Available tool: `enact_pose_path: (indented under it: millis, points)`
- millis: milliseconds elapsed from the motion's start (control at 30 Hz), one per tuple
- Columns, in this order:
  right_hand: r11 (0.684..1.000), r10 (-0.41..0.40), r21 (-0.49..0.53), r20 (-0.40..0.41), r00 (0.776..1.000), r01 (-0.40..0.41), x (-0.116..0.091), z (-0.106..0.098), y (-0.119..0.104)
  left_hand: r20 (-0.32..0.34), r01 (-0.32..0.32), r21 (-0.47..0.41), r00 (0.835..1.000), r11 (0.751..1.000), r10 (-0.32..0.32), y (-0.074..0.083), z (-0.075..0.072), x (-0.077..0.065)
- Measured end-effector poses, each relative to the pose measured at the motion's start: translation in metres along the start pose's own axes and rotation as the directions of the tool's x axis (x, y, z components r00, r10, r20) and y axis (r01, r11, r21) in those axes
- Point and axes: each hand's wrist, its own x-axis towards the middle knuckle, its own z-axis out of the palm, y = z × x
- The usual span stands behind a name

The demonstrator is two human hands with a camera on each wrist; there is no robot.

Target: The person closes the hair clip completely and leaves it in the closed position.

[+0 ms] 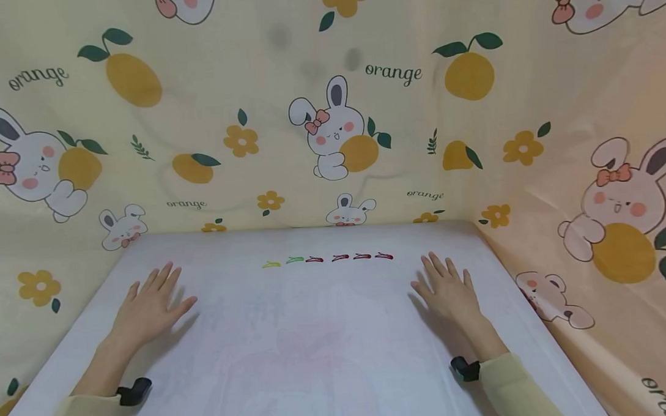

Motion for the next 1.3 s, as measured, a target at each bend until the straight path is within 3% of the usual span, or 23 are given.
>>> enact_pose_path:
  millis: [200, 400, 700, 933, 1033, 1300]
  points:
    - [1.0, -0.001, 0.028, -0.03, 1.0, 0.002, 0.0, 0.0, -0.004, -0.037, -0.004, -0.02, 0.999, 1.0, 0.003, 0.002, 0.001, 0.005]
    - [0.999, -0.017, 0.051, -0.066, 0.998, 0.02, 0.0, -0.001, -0.011, -0.116, -0.024, -0.039, 0.993, 0.999, 0.02, 0.005, 0.003, 0.011]
    - [0.993, -0.057, 0.097, -0.157, 0.986, 0.073, 0.005, 0.004, -0.024, -0.29, -0.098, -0.07, 0.954, 0.993, 0.074, 0.014, 0.003, 0.021]
    - [0.983, -0.074, 0.152, -0.196, 0.978, 0.105, 0.011, 0.003, -0.04, -0.362, -0.112, -0.158, 0.931, 0.981, 0.048, 0.022, 0.007, 0.033]
    - [0.979, -0.084, 0.164, -0.197, 0.977, 0.117, 0.015, 0.002, -0.048, -0.368, -0.112, -0.218, 0.93, 0.97, 0.024, 0.024, 0.009, 0.039]
    - [0.971, -0.117, 0.185, -0.197, 0.974, 0.154, 0.026, 0.005, -0.071, -0.303, -0.074, -0.341, 0.952, 0.937, -0.035, 0.033, 0.015, 0.053]
